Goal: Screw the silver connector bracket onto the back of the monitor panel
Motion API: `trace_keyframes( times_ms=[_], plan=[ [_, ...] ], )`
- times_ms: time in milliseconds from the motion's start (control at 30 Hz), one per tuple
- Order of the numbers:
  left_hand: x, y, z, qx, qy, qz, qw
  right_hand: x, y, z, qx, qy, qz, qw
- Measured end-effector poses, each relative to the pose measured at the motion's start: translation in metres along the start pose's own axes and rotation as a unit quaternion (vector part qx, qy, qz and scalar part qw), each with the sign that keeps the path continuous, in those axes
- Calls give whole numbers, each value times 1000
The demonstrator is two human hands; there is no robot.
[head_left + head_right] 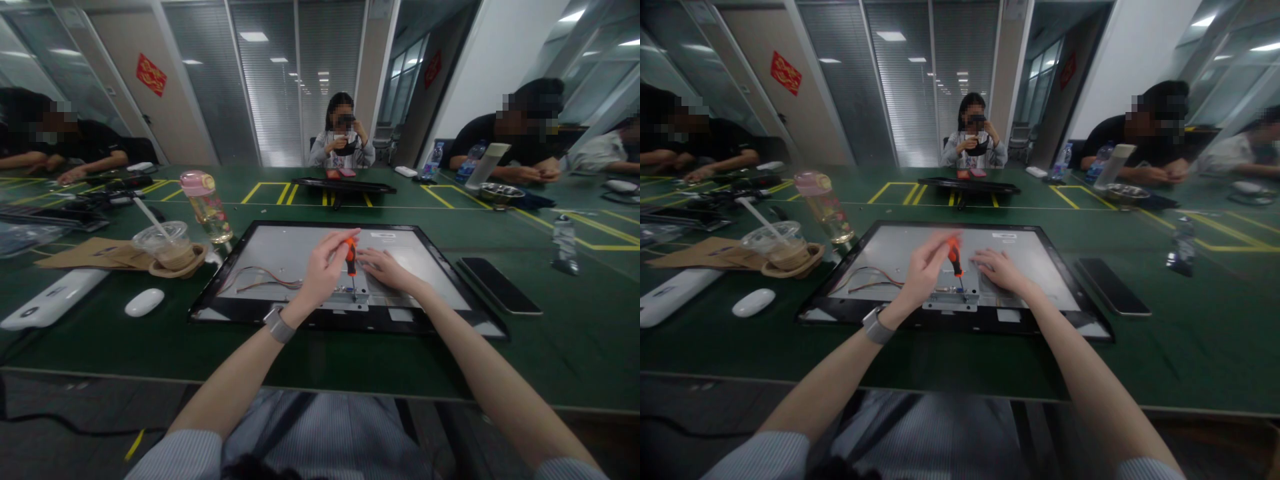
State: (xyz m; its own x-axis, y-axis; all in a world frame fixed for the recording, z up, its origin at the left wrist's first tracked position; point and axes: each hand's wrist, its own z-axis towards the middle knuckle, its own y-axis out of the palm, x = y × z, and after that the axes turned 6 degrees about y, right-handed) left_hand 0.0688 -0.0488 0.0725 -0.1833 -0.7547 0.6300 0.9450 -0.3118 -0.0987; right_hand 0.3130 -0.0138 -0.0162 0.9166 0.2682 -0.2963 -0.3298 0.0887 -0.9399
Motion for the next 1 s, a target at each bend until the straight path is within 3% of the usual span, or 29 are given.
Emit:
trace_keyframes(
  times_ms=[200, 367, 533, 667, 833, 1000],
  plan=[
    [-3, 3, -2, 26, 22, 44, 998, 1, 0, 1, -5, 6, 4, 1000],
    [0, 2, -2, 8, 30, 25, 999, 0, 0, 1, -9, 13, 1, 1000],
    [3, 2, -1, -13, -21, -30, 999, -2, -1, 0, -12, 8, 5, 1000],
    [-2, 5, -2, 9, -45, -62, 997, -3, -2, 0, -6, 3, 4, 1000],
    [-6, 4, -1, 45, -13, 4, 999, -2, -1, 0, -2, -1, 3, 1000],
    [0, 2, 0, 17, -8, 1, 1000, -1, 0, 0, -3, 1, 0, 1000]
  ],
)
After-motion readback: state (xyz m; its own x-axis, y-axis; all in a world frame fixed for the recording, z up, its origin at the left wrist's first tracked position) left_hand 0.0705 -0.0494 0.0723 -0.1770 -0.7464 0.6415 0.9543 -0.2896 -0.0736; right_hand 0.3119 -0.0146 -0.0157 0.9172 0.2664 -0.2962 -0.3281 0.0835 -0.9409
